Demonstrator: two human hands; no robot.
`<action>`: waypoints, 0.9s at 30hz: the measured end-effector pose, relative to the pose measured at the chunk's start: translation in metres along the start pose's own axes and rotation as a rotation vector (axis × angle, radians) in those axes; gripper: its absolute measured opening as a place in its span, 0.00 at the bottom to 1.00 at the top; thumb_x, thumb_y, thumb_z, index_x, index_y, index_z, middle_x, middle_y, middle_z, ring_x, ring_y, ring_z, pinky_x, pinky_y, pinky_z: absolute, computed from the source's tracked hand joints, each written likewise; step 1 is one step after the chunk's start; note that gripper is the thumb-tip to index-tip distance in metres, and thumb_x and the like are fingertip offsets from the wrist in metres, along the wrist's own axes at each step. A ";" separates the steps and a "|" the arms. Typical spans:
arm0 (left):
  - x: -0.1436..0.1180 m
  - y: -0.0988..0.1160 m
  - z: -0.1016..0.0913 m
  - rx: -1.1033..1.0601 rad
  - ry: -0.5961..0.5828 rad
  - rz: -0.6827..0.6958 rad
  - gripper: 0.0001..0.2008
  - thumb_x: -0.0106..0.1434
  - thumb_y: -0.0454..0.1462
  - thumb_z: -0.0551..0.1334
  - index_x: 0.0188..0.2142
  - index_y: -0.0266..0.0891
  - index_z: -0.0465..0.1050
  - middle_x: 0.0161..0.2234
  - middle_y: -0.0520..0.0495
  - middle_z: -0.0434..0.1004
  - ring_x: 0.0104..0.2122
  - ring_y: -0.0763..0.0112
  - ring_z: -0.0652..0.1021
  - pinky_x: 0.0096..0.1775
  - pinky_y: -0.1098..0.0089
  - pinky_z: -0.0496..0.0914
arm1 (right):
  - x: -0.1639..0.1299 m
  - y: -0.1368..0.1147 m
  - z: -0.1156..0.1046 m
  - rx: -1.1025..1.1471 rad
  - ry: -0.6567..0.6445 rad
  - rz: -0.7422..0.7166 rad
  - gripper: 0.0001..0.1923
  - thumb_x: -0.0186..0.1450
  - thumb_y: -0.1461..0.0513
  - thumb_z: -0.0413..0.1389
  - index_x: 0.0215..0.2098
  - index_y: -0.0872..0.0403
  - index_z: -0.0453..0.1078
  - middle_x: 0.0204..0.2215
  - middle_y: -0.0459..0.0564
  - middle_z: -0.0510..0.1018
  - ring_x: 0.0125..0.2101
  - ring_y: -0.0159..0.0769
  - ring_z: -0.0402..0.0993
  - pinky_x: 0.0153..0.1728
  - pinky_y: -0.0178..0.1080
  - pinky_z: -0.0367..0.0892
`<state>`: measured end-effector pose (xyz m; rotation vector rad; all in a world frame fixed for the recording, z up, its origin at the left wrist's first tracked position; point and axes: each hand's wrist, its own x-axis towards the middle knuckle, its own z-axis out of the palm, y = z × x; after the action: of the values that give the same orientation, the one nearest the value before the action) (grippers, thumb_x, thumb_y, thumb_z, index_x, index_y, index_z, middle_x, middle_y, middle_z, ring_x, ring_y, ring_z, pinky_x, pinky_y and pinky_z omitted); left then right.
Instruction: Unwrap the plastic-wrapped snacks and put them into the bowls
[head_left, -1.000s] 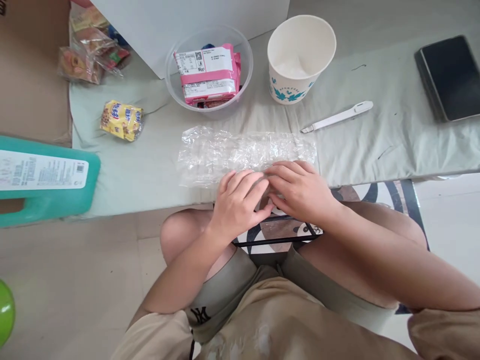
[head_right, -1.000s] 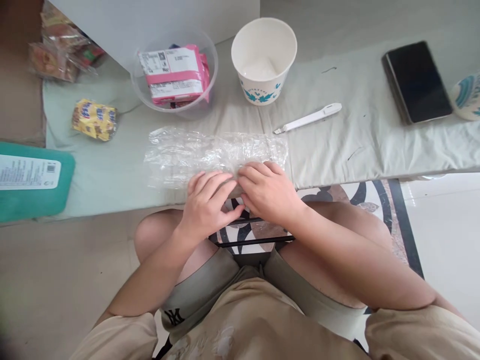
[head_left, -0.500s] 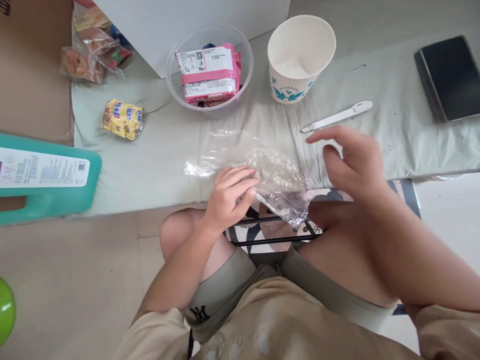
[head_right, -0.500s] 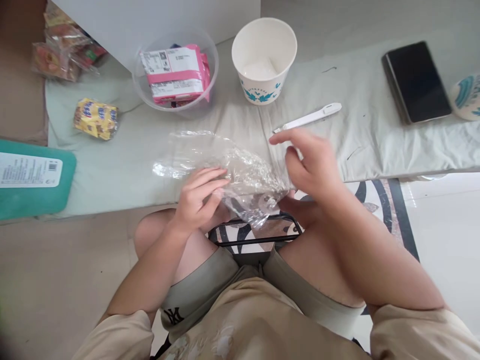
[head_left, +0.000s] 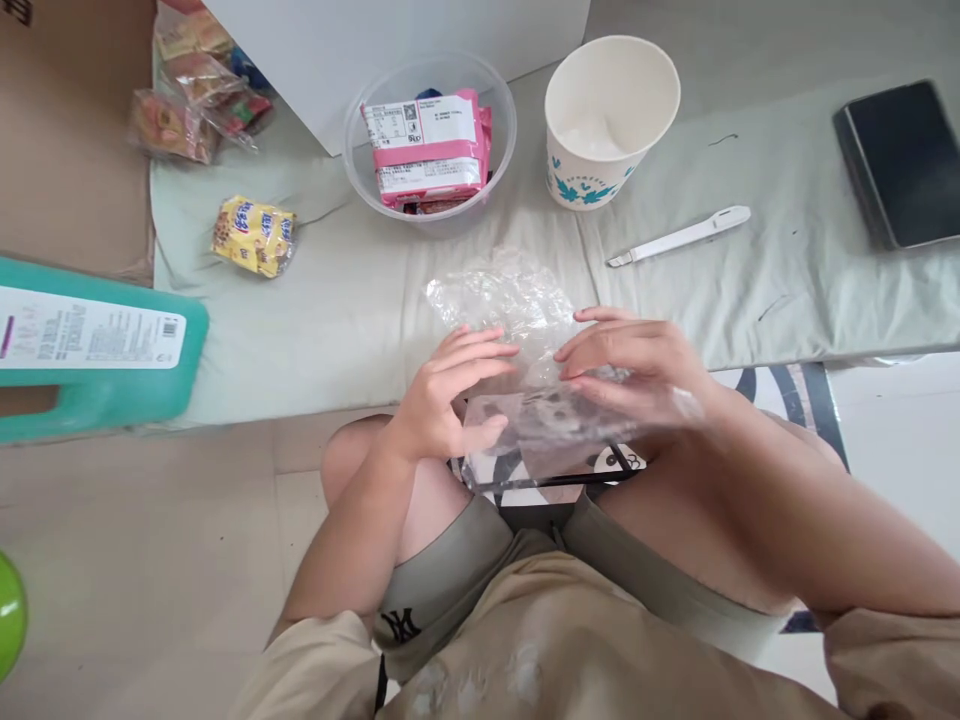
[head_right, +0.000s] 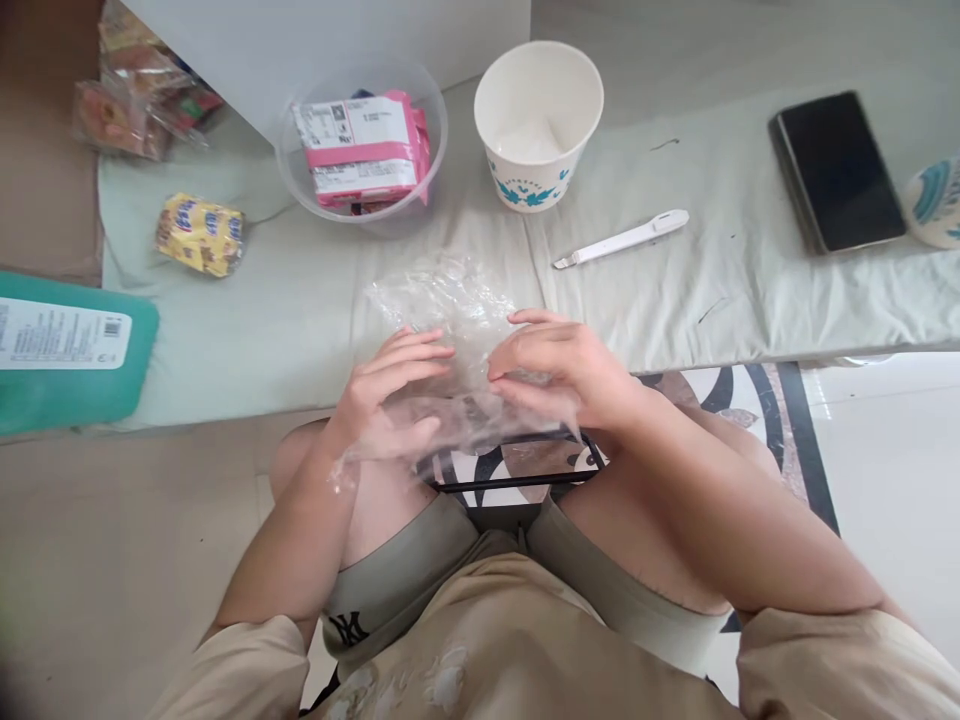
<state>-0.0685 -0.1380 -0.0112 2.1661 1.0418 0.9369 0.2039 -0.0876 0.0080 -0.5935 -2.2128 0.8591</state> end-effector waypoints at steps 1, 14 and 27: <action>-0.001 0.001 0.001 0.000 0.003 0.019 0.17 0.61 0.41 0.70 0.50 0.41 0.81 0.54 0.39 0.84 0.60 0.49 0.80 0.66 0.43 0.68 | 0.000 0.001 0.000 0.009 -0.009 0.018 0.05 0.72 0.60 0.59 0.38 0.49 0.75 0.30 0.44 0.85 0.32 0.34 0.83 0.49 0.42 0.76; 0.007 0.011 0.011 -0.291 0.149 -0.515 0.10 0.66 0.40 0.65 0.40 0.37 0.82 0.39 0.43 0.88 0.36 0.67 0.87 0.35 0.71 0.81 | 0.011 0.005 0.011 0.126 0.081 0.624 0.11 0.69 0.55 0.56 0.33 0.51 0.75 0.20 0.44 0.77 0.22 0.33 0.74 0.28 0.37 0.68; 0.003 0.013 0.011 -0.471 0.079 -0.784 0.40 0.66 0.40 0.65 0.73 0.42 0.50 0.40 0.46 0.87 0.18 0.77 0.78 0.20 0.74 0.71 | 0.020 0.010 0.016 -0.032 0.218 0.778 0.16 0.67 0.56 0.59 0.51 0.50 0.70 0.21 0.42 0.80 0.19 0.35 0.69 0.26 0.40 0.64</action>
<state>-0.0529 -0.1443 -0.0076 1.1838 1.3839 0.7744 0.1804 -0.0751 0.0006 -1.5371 -1.7870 1.0614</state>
